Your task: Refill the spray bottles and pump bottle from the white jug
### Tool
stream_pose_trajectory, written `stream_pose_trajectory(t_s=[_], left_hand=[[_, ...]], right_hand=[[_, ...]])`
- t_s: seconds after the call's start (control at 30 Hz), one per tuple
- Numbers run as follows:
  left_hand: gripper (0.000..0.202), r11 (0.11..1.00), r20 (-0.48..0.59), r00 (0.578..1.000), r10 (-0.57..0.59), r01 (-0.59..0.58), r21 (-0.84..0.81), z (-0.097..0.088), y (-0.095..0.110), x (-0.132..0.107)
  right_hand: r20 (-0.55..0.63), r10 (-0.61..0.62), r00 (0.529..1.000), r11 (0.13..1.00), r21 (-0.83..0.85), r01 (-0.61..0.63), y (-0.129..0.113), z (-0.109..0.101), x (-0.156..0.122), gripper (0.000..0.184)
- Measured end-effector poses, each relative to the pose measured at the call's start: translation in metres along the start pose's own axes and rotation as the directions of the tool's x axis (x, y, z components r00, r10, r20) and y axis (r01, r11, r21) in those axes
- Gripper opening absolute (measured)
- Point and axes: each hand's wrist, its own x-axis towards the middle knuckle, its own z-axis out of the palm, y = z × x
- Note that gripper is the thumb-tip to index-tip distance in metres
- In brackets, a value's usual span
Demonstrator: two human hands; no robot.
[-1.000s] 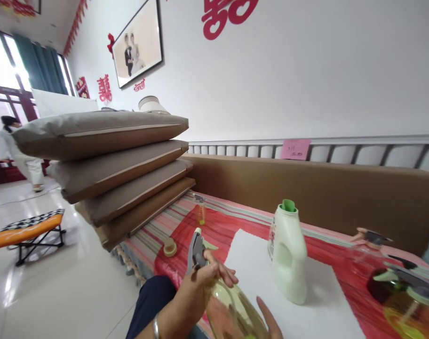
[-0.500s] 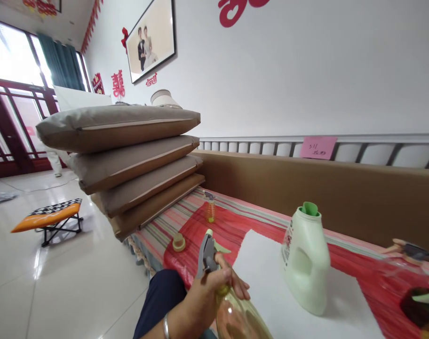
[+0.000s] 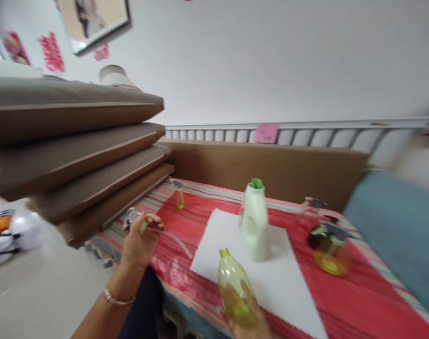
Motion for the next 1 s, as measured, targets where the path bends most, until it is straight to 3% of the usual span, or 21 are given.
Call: stream_pose_trajectory(t_s=[0.1, 0.23, 0.37, 0.5, 0.73, 1.0], left_hand=[[0.019, 0.960, 0.026, 0.974, -0.227, 0.220, 0.172, -0.009, -0.035, -0.002], [0.036, 0.830, 0.067, 0.879, -0.473, 0.419, 0.368, -0.012, -0.088, -0.030], [0.044, 0.849, 0.231, 0.868, -0.441, 0.320, 0.420, -0.008, -0.100, -0.044], [0.049, 0.847, 0.292, 0.859, -0.421, 0.257, 0.465, -0.010, -0.100, -0.043], [0.044, 0.761, 0.133, 0.901, -0.412, 0.260, 0.594, -0.021, -0.139, -0.033], [0.034, 0.727, 0.064, 0.962, -0.264, 0.155, 0.669, -0.029, -0.189, -0.005]], right_hand=[[-0.088, -0.043, 0.995, 0.978, 0.201, 0.060, 0.004, 0.002, 0.009, 0.050], [-0.012, -0.175, 0.984, 0.974, 0.143, 0.175, 0.016, 0.020, 0.019, 0.059], [0.001, -0.188, 0.982, 0.973, -0.137, 0.186, 0.020, 0.028, 0.024, 0.073], [0.093, -0.166, 0.982, 0.872, -0.451, 0.190, 0.012, 0.022, 0.036, 0.081], [0.094, -0.366, 0.926, 0.628, -0.709, 0.320, 0.020, 0.002, 0.081, 0.085], [0.160, -0.301, 0.940, 0.606, -0.729, 0.318, 0.025, -0.012, 0.122, 0.082]])
